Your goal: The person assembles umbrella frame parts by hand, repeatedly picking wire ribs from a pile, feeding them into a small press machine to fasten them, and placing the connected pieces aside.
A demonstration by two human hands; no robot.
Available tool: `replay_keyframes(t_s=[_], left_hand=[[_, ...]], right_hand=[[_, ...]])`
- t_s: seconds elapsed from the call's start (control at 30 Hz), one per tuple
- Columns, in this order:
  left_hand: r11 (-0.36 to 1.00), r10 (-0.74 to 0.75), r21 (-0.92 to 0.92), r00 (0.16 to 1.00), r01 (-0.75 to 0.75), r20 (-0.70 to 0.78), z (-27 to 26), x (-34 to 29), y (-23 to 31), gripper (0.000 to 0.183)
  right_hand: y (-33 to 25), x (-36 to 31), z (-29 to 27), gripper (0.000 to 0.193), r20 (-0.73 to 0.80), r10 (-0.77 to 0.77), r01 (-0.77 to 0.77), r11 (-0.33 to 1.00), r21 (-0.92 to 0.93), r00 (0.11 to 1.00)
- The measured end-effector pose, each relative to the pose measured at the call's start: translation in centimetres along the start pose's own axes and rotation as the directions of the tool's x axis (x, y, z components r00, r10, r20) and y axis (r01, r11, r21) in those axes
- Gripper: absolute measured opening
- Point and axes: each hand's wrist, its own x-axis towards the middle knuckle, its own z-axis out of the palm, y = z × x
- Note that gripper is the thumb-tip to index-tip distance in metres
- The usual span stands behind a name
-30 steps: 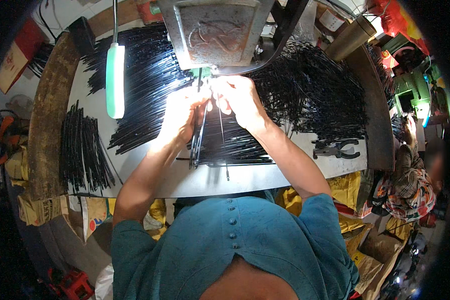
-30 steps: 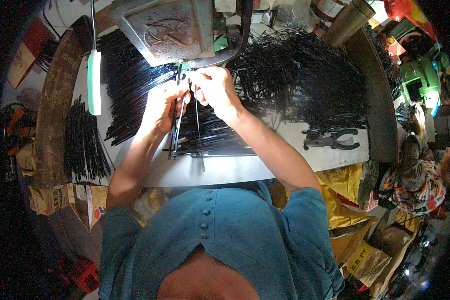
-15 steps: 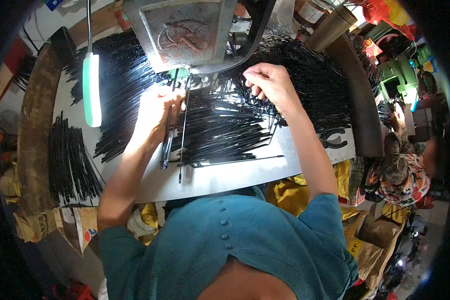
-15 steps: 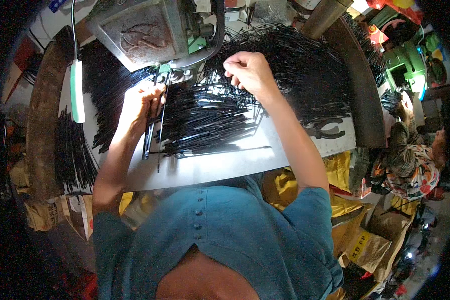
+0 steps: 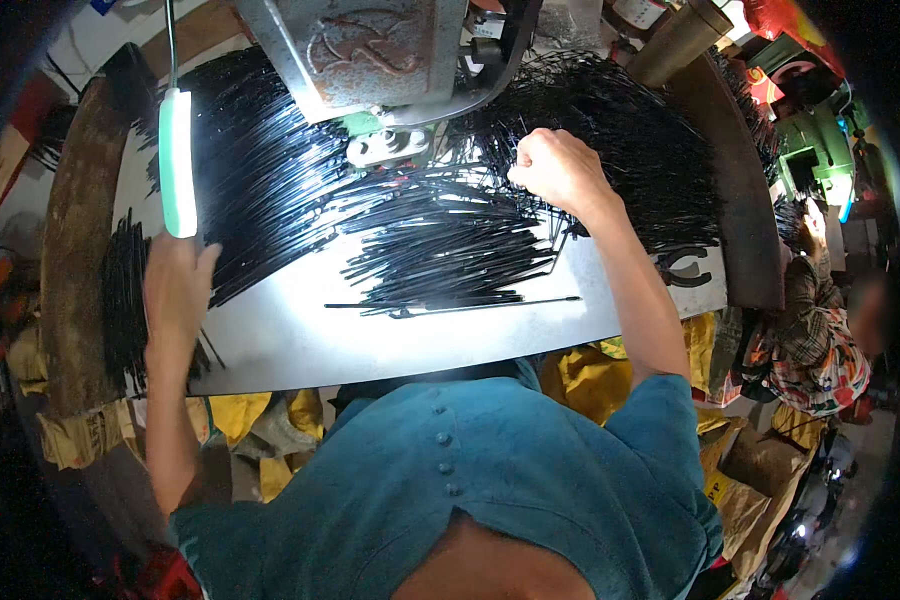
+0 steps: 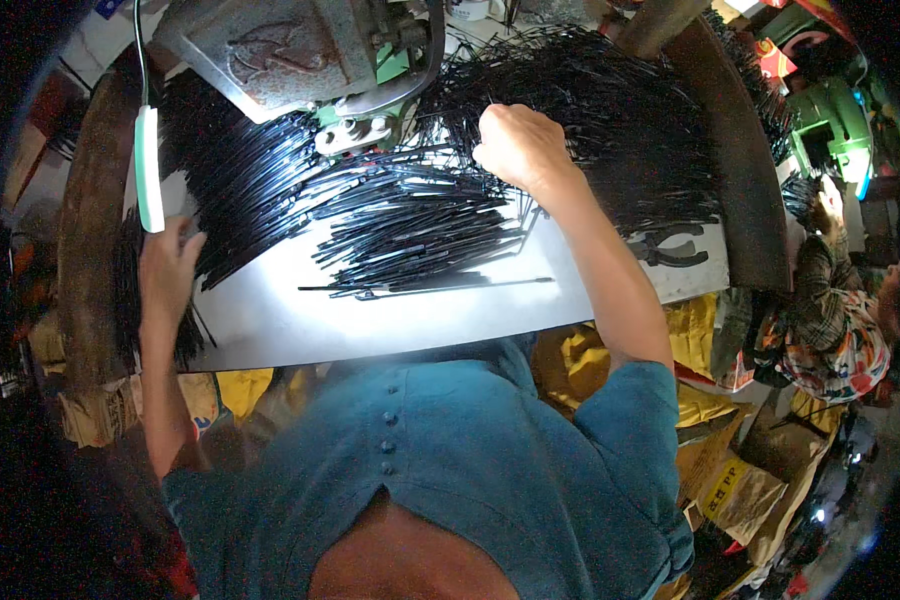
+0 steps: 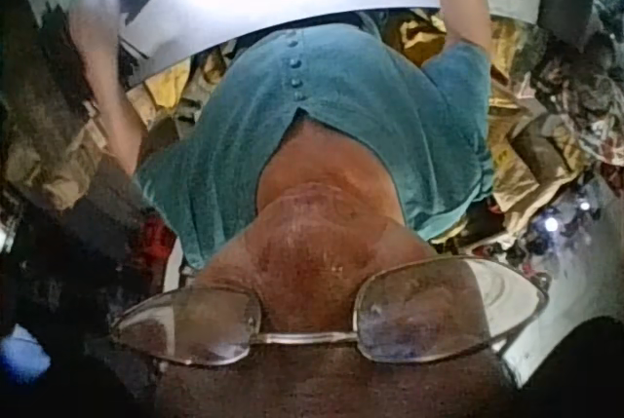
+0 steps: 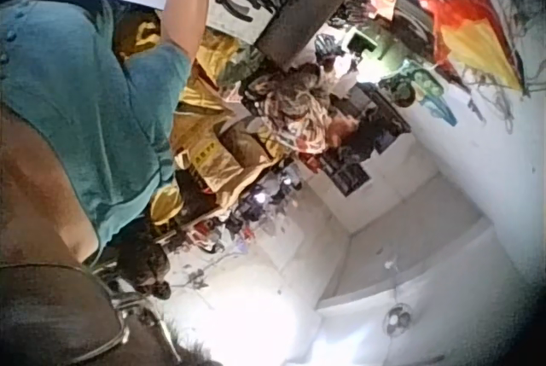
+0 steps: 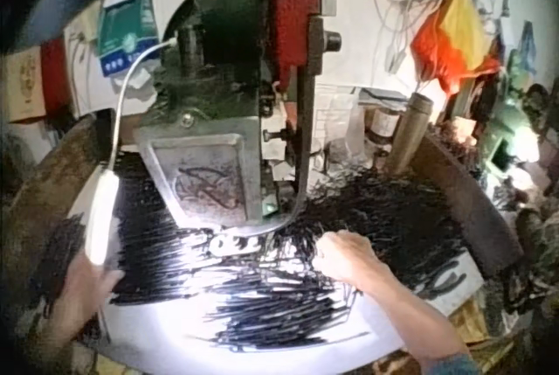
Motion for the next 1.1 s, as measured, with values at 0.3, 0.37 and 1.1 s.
replay_keyframes(t_s=[0.3,0.37,1.1], left_hand=[[0.899,0.383,-0.233,0.924,-0.371,0.005,6.8,1.8,10.7,0.011],[0.912,0.379,-0.169,0.925,-0.373,-0.001,9.2,1.9,11.0,0.017],[0.595,0.153,-0.786,0.937,0.166,0.314,6.4,3.9,8.8,0.006]], right_hand=[[1.1,-0.7,1.5,0.013,-0.136,0.049,-0.035,0.994,0.105,0.989],[1.2,-1.1,0.7,0.012,-0.073,0.040,-0.014,0.945,0.326,0.996],[-3.4,-0.2,1.6,0.011,0.022,-0.283,0.074,0.324,0.943,0.959]])
